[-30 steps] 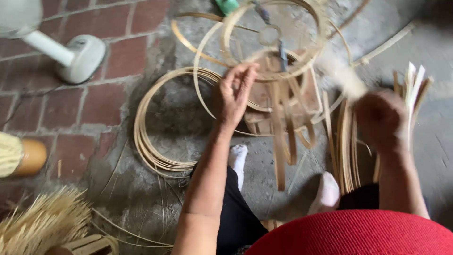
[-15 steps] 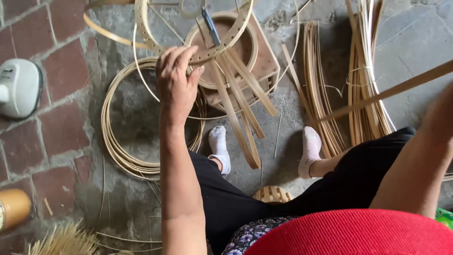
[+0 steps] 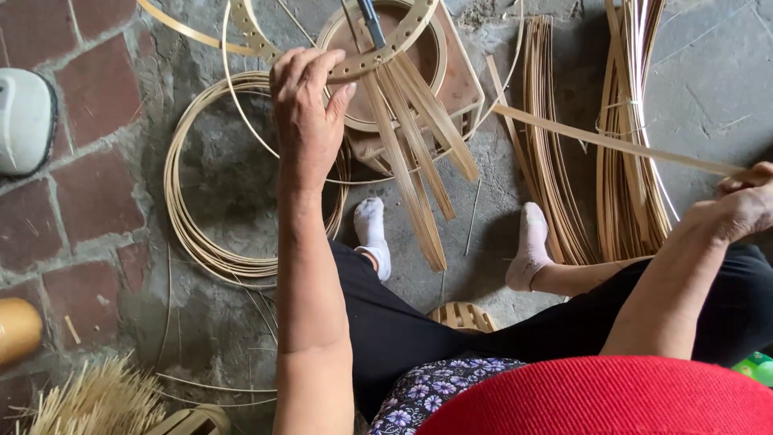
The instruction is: Weaving thin bamboo strips into a circular wooden frame to assemble a craft item.
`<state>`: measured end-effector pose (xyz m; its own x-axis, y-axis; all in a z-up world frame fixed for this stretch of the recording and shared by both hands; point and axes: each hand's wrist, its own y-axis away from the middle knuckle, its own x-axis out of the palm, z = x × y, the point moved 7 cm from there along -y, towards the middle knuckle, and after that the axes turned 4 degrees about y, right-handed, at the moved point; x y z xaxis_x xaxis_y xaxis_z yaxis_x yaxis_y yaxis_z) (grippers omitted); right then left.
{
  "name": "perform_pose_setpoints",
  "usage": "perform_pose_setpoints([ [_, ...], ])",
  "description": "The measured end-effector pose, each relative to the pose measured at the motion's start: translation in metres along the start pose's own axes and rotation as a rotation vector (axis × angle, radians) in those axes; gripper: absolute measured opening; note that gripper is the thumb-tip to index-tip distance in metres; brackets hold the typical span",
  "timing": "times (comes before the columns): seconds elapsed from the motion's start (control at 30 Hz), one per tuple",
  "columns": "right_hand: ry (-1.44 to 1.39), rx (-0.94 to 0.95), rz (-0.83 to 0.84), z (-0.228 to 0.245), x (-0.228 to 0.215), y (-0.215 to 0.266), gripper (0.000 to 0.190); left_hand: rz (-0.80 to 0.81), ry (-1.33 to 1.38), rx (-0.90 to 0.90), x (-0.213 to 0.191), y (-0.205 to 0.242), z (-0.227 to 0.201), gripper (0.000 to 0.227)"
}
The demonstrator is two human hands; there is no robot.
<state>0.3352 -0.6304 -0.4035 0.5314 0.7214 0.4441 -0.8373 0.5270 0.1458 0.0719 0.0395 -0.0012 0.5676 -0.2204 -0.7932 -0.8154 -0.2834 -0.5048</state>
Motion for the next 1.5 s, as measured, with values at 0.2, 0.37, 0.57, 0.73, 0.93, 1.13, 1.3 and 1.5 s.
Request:
perform_pose_setpoints([
  [0.2, 0.058, 0.003, 0.043, -0.026, 0.002, 0.012, 0.022, 0.001, 0.016, -0.001, -0.004, -0.001, -0.003, 0.04],
  [0.37, 0.083, 0.117, -0.004, -0.016, 0.064, 0.08, 0.027, -0.004, 0.035, -0.008, -0.005, -0.005, -0.004, 0.042],
  [0.57, 0.029, 0.239, 0.386, -0.034, 0.137, 0.162, 0.021, -0.014, 0.016, -0.01, -0.003, -0.002, -0.003, 0.044],
  [0.73, -0.008, 0.259, 0.657, 0.022, 0.224, 0.283, 0.011, -0.002, 0.03, -0.032, -0.001, -0.002, -0.002, 0.047],
  [0.93, 0.105, -0.067, 0.899, 0.045, 0.23, 0.325, 0.008, 0.018, 0.026, -0.04, 0.0, -0.001, 0.0, 0.048],
  [1.13, 0.253, -0.154, 0.905, 0.05, 0.228, 0.34, 0.009, 0.027, 0.028, -0.041, -0.001, 0.0, -0.002, 0.048],
  [1.3, 0.326, 0.086, 0.908, 0.035, 0.219, 0.337, 0.009, 0.047, 0.027, -0.052, 0.0, 0.001, -0.002, 0.048],
  [1.5, 0.37, 0.273, 0.949, 0.03, 0.217, 0.332, 0.014, 0.043, 0.028, -0.05, -0.001, -0.001, -0.004, 0.05],
])
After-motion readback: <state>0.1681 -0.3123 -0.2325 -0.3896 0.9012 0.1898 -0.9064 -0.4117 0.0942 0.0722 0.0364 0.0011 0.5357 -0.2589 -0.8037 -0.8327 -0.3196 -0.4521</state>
